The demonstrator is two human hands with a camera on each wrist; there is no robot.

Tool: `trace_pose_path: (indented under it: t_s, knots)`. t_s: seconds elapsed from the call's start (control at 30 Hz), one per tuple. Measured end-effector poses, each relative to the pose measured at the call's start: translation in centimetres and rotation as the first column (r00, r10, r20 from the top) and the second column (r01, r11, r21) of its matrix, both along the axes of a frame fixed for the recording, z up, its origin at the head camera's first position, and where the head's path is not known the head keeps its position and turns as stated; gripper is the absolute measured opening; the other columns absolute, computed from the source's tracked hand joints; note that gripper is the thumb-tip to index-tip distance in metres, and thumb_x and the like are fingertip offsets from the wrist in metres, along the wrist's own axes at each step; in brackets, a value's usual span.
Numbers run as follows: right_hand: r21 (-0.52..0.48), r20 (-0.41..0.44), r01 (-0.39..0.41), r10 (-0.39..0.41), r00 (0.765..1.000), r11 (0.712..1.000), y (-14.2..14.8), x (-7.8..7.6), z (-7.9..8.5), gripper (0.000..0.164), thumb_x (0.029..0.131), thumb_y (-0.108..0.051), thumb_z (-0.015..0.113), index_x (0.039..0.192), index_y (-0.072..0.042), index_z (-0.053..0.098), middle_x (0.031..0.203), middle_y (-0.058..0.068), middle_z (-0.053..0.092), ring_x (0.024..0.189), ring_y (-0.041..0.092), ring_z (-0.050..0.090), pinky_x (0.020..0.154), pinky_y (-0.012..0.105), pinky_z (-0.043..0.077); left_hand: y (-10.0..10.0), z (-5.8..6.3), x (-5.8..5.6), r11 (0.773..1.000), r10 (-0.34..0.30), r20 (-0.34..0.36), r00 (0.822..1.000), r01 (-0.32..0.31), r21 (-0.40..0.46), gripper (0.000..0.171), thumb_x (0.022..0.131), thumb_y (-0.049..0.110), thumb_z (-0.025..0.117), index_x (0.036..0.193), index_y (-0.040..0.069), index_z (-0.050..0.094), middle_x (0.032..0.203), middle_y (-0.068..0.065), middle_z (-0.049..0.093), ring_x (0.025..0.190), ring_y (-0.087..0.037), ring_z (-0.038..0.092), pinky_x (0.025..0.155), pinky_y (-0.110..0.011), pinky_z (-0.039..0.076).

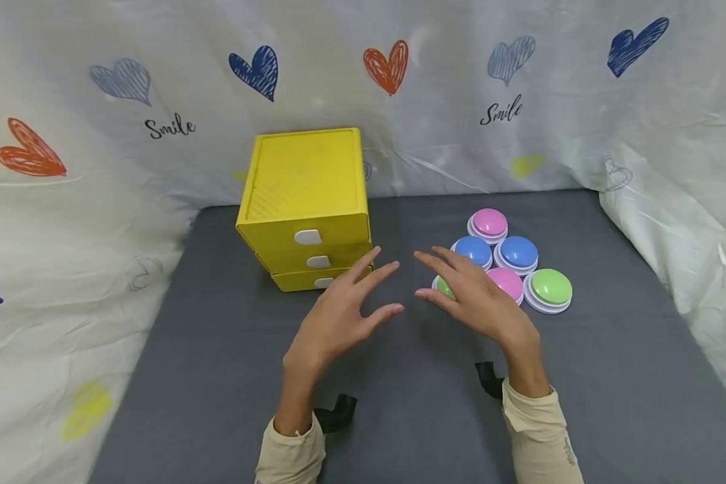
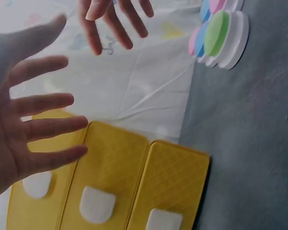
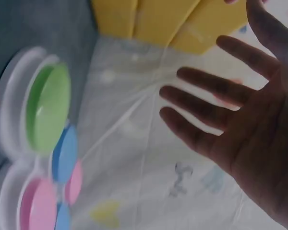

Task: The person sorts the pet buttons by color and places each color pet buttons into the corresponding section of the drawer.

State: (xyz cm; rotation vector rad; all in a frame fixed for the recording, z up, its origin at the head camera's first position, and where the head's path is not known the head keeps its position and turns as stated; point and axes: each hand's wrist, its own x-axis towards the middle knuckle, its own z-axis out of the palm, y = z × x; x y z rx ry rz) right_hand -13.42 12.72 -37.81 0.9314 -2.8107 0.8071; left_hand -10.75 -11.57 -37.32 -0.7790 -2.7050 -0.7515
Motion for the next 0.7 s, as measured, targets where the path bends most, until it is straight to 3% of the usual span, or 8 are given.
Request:
trace_pose_path:
  t_s: [0.17, 0.23, 0.3, 0.4, 0.47, 0.53, 0.6, 0.7]
  knots:
    - [-0.071, 0.000, -0.171, 0.172, 0.985, 0.983, -3.2, -0.6, 1.1, 0.062, 0.086, -0.052, 0.055, 0.141, -0.030, 0.035, 0.135, -0.005, 0.044, 0.122, 0.012, 0.043, 0.099, 0.037, 0.039, -2.5, 1.3, 0.9, 0.984, 0.121, -0.076, 0.990, -0.109, 0.139, 0.045, 0.087, 0.035, 0.062, 0.129, 0.020, 0.054, 0.130, 0.002, 0.052, 0.110, -0.014, 0.056, 0.087, -0.032, 0.047]
    - [-0.102, 0.011, -0.219, 0.221, 0.975, 0.970, -4.4, -0.9, 1.5, 0.062, 0.086, -0.051, 0.055, 0.141, -0.028, 0.036, 0.135, -0.006, 0.044, 0.123, 0.011, 0.043, 0.100, 0.037, 0.038, -3.5, 1.8, 1.0, 0.968, 0.191, -0.125, 0.974, -0.166, 0.188, 0.037, 0.089, 0.032, 0.061, 0.123, 0.016, 0.060, 0.119, 0.002, 0.060, 0.107, -0.012, 0.057, 0.087, -0.031, 0.047]
    - [-0.130, 0.014, -0.246, 0.250, 0.968, 0.961, -5.4, -1.2, 2.0, 0.063, 0.086, -0.051, 0.054, 0.141, -0.026, 0.036, 0.136, -0.006, 0.044, 0.122, 0.010, 0.043, 0.099, 0.036, 0.038, -4.4, 2.3, 0.8, 0.939, 0.276, -0.179, 0.944, -0.226, 0.258, 0.030, 0.089, 0.029, 0.061, 0.115, 0.013, 0.065, 0.108, 0.000, 0.065, 0.097, -0.012, 0.061, 0.083, -0.030, 0.049]
    - [-0.160, -0.009, -0.263, 0.265, 0.964, 0.952, -7.3, -1.8, 2.7, 0.063, 0.087, -0.051, 0.053, 0.141, -0.022, 0.037, 0.134, -0.007, 0.046, 0.118, 0.007, 0.046, 0.097, 0.031, 0.040, -5.9, 3.2, 0.2, 0.859, 0.431, -0.244, 0.869, -0.313, 0.405, 0.023, 0.090, 0.027, 0.060, 0.102, 0.010, 0.071, 0.094, -0.002, 0.069, 0.082, -0.014, 0.063, 0.074, -0.031, 0.050]
    - [-0.171, -0.028, -0.258, 0.258, 0.966, 0.951, -8.7, -2.2, 3.2, 0.061, 0.088, -0.048, 0.054, 0.140, -0.020, 0.038, 0.129, -0.006, 0.049, 0.112, 0.006, 0.050, 0.094, 0.027, 0.042, -6.9, 3.8, -0.2, 0.795, 0.514, -0.265, 0.816, -0.337, 0.504, 0.022, 0.089, 0.025, 0.061, 0.096, 0.008, 0.073, 0.090, -0.003, 0.069, 0.077, -0.016, 0.063, 0.072, -0.031, 0.049]
    - [-0.166, -0.052, -0.248, 0.242, 0.969, 0.954, -10.0, -2.5, 3.6, 0.059, 0.089, -0.045, 0.055, 0.139, -0.019, 0.040, 0.123, -0.004, 0.053, 0.105, 0.006, 0.052, 0.089, 0.024, 0.044, -7.9, 4.5, -0.6, 0.735, 0.578, -0.259, 0.774, -0.356, 0.577, 0.022, 0.089, 0.026, 0.061, 0.093, 0.008, 0.074, 0.092, -0.002, 0.069, 0.077, -0.016, 0.062, 0.071, -0.029, 0.048]
    - [-0.149, -0.076, -0.219, 0.209, 0.975, 0.964, -11.4, -2.8, 3.9, 0.057, 0.089, -0.044, 0.054, 0.139, -0.019, 0.040, 0.117, -0.003, 0.056, 0.099, 0.006, 0.054, 0.083, 0.022, 0.045, -8.9, 5.1, -1.1, 0.688, 0.619, -0.234, 0.749, -0.375, 0.621, 0.023, 0.088, 0.027, 0.062, 0.092, 0.009, 0.074, 0.097, 0.001, 0.069, 0.081, -0.015, 0.062, 0.074, -0.028, 0.047]
    - [-0.117, -0.118, -0.159, 0.146, 0.982, 0.980, -13.2, -2.8, 4.2, 0.054, 0.091, -0.042, 0.052, 0.139, -0.020, 0.039, 0.114, -0.002, 0.057, 0.094, 0.008, 0.055, 0.076, 0.022, 0.046, -10.4, 5.8, -1.7, 0.647, 0.645, -0.168, 0.745, -0.416, 0.639, 0.024, 0.088, 0.030, 0.061, 0.096, 0.011, 0.074, 0.104, 0.004, 0.067, 0.091, -0.013, 0.062, 0.080, -0.026, 0.047]
